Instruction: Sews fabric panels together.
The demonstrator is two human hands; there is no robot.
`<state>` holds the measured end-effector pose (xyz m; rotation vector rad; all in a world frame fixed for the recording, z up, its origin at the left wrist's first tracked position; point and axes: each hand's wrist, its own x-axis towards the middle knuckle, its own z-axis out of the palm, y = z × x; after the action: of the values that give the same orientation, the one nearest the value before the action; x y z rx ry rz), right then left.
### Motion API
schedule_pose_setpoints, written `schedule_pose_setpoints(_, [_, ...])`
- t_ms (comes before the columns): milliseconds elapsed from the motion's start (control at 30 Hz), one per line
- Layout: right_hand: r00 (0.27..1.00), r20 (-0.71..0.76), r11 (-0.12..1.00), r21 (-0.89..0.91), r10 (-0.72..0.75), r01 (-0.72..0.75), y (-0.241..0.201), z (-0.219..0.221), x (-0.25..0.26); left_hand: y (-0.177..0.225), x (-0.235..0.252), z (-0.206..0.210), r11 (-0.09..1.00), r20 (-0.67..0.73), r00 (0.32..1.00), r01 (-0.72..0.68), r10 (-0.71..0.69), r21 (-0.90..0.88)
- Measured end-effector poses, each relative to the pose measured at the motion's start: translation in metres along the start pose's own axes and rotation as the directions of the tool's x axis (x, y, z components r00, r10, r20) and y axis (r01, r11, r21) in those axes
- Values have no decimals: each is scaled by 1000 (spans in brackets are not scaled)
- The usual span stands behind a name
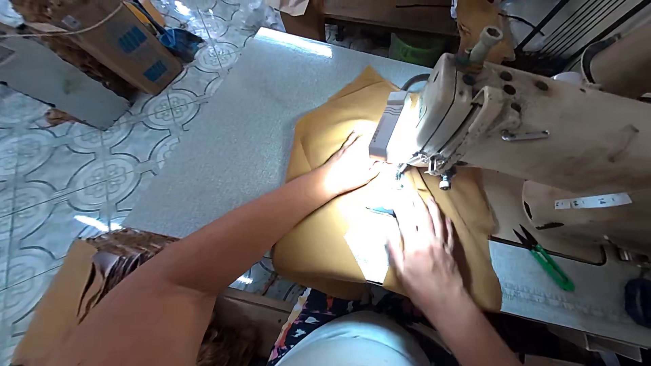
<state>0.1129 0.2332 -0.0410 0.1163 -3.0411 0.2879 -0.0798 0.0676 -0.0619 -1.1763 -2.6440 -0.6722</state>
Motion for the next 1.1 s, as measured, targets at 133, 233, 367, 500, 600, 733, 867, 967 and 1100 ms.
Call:
schedule_pose_setpoints(133, [998, 51, 996, -78, 43, -39, 6, 1, -27, 46, -19, -12, 926, 252, 891, 353, -377, 137])
schedule_pose_setpoints(233, [994, 79, 993, -98, 71, -63, 63, -10, 32, 84, -38, -39, 941, 527, 779, 293, -339, 172])
schedule_pose_setpoints(367, [989, -135, 961, -260, 61, -94, 105, -34, 91, 94, -30, -94, 964, 596, 763, 256, -250, 76])
schedule_pose_setpoints(500, [983, -177, 993, -103, 46, -65, 50, -35, 45, 32, -9, -90, 943, 132, 953, 237, -272, 234])
schedule_pose_setpoints(600, [994, -65, 989, 112, -88, 95, -9, -10, -18, -23, -3, -66, 968, 113, 974, 176, -198, 180])
schedule_pose_setpoints(733, [981, -105, 987, -5, -161, 161, 20, -11, -18, -9, -30, -65, 862, 216, 858, 385, -466, 329])
schedule_pose_setpoints(867, [997, -66, 993, -111, -43, 35, 79, -47, 28, 88, -58, -112, 759, 565, 507, 452, -651, 468])
schedule_pose_setpoints(967, [983, -174, 988, -150, -60, 34, 52, -60, 29, 110, -79, -112, 942, 682, 655, 164, -325, 292])
schedule_pose_setpoints(1100, [964, -231, 990, 22, -129, 137, 15, -9, 14, 61, -94, -43, 965, 179, 966, -212, 184, 153])
